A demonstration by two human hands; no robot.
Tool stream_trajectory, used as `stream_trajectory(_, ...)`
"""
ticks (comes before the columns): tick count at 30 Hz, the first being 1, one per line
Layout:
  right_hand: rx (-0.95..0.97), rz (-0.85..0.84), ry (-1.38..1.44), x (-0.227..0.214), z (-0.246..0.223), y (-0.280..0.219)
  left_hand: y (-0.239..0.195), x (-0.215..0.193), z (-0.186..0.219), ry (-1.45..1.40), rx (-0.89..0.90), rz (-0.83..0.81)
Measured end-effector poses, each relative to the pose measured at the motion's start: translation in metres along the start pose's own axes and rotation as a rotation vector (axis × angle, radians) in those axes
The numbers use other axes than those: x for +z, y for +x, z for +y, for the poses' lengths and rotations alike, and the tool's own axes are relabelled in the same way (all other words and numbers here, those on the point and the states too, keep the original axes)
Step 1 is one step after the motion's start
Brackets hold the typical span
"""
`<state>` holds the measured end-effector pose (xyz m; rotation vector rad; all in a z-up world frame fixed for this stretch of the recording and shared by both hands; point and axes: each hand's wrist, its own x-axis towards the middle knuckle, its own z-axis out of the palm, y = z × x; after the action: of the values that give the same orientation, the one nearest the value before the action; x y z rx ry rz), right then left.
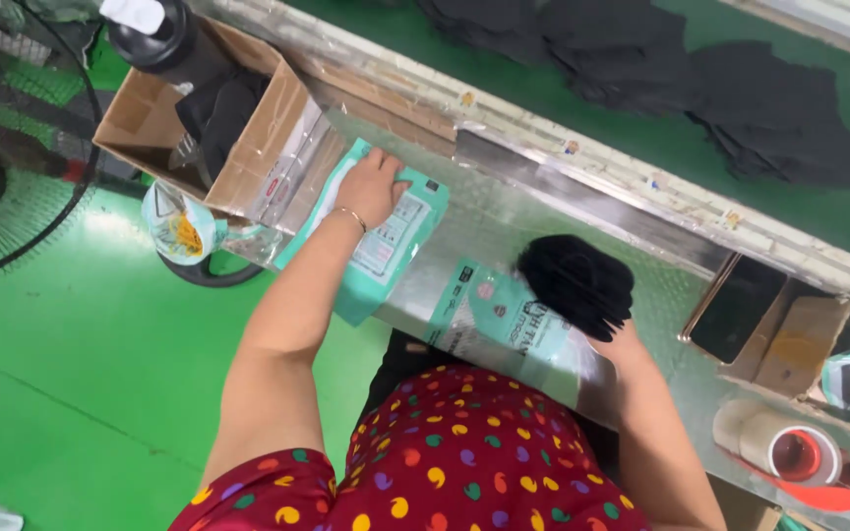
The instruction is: Packing black face masks into printed plastic pouches.
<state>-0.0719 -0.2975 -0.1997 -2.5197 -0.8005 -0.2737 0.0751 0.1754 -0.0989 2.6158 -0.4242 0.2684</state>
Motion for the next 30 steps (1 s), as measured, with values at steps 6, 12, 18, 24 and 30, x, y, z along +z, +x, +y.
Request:
stream_trajectory(6, 0.668, -0.02, 0.296, -0.047, -0.068, 0.036, 0.015, 0.002, -0.019, -0.001, -0.069, -0.387)
stream_trajectory(12, 0.189, 0.116, 0.175, -0.11, -0.125, 0.085, 0.013, -0.004, -0.01, 0.001, -0.131, -0.47)
stream_trajectory(18, 0.348, -0.069, 0.627, -0.053, -0.077, 0.03, 0.002, 0.013, 0.078, -0.195, 0.436, -0.085)
stream_trajectory(24, 0.956, 0.429, 1.23, -0.054, -0.079, 0.067, -0.007, 0.011, 0.151, -0.166, 0.839, -0.286)
stream_trajectory(30, 0.623, 0.238, 0.847, -0.032, -0.107, 0.062, -0.001, -0.003, 0.188, -0.2, 1.059, -0.242)
